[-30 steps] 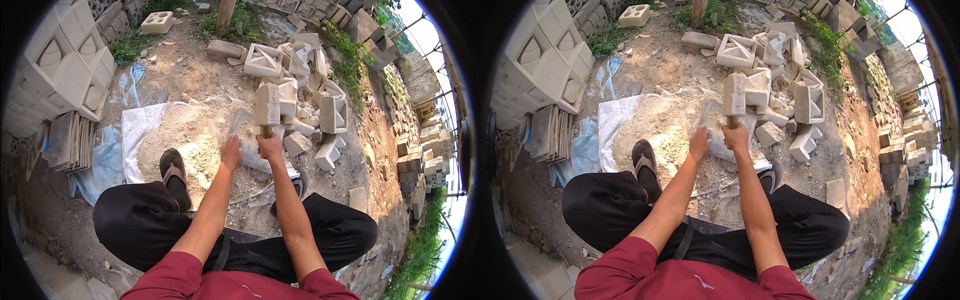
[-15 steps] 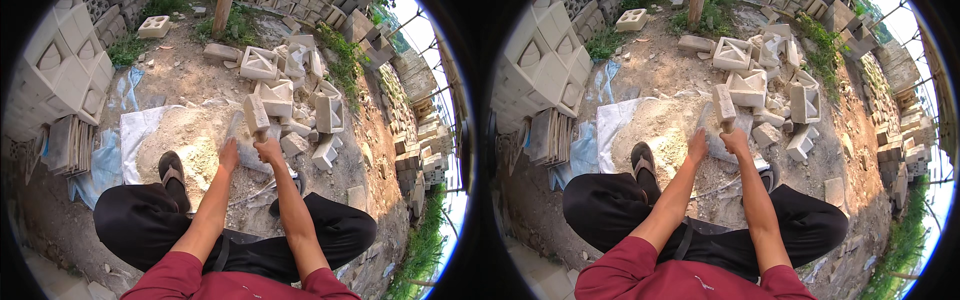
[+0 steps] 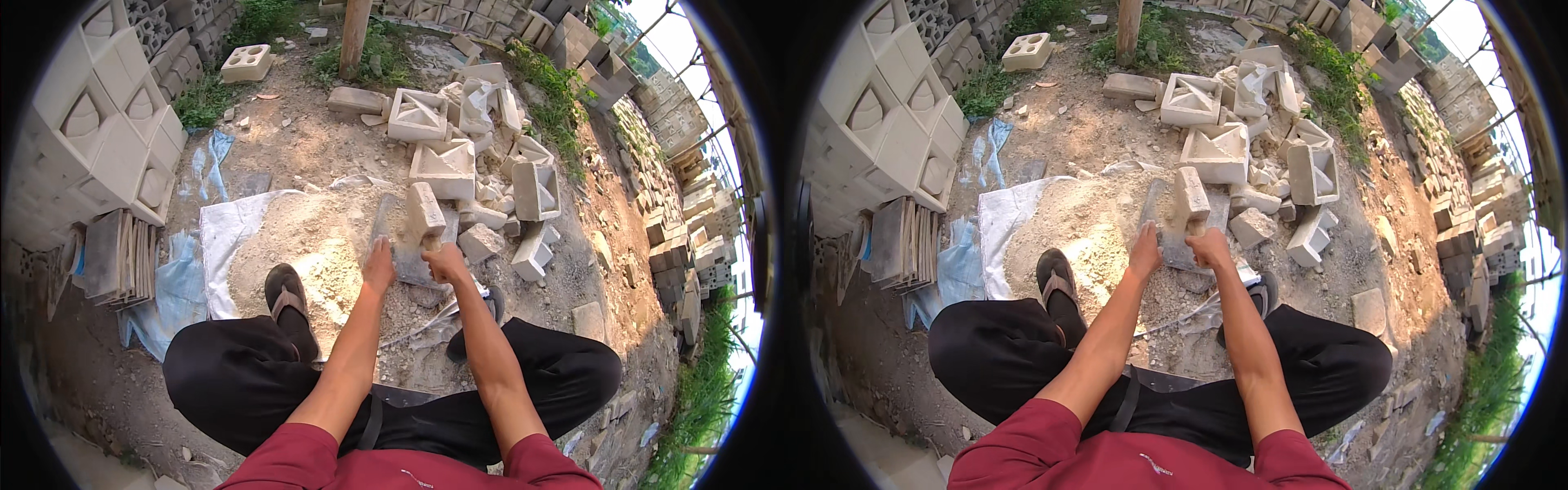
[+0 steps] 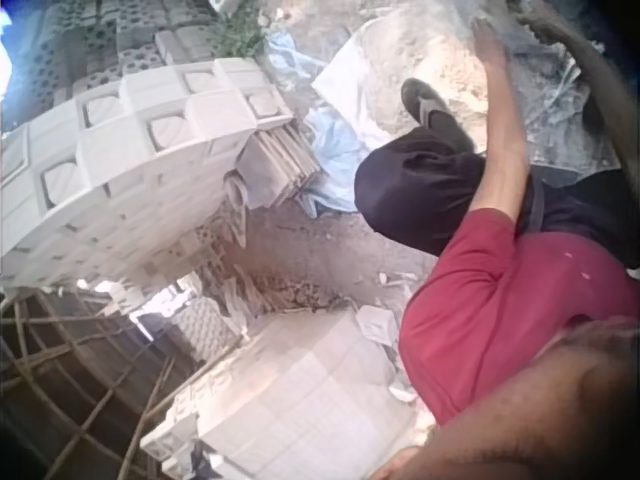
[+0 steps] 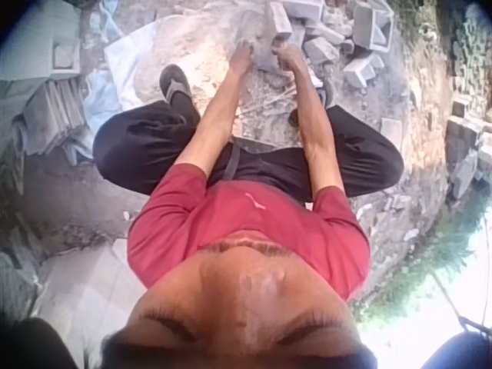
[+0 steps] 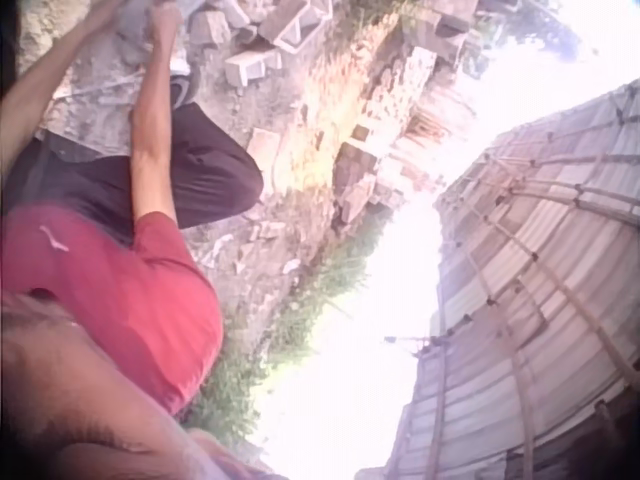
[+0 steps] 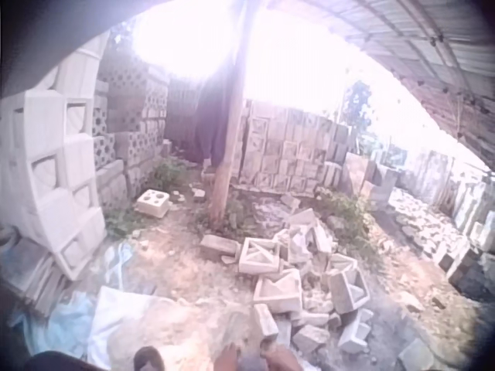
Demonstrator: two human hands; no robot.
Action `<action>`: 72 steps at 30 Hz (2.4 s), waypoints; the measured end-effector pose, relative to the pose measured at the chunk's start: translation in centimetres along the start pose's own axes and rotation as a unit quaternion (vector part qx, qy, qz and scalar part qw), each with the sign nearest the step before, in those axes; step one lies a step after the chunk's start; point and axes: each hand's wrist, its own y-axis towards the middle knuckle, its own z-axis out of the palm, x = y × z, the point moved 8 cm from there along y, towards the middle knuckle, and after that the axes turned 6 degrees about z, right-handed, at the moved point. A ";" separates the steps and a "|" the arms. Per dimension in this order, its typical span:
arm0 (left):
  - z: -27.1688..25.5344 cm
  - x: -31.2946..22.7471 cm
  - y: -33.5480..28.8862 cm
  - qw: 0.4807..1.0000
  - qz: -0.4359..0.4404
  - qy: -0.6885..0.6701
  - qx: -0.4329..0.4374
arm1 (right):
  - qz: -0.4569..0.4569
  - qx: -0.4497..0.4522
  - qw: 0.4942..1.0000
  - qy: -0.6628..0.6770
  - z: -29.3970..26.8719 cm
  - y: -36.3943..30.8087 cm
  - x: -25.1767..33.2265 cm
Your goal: The person breaks concrete vent blocks into smaller pieces using a hammer while sitting on the ground in an outdoor construction area.
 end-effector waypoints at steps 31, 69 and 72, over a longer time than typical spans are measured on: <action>0.1 -1.0 -1.1 0.999 0.010 0.016 -0.038 | -0.057 -0.046 0.994 -0.081 3.8 1.3 -4.1; -1.9 -0.3 0.3 0.996 -0.060 0.045 -0.050 | -0.053 0.015 0.995 -0.079 3.1 3.6 -0.9; -2.1 -0.2 -0.3 0.994 -0.075 0.030 -0.069 | -0.045 0.047 0.993 -0.097 2.6 2.7 -0.4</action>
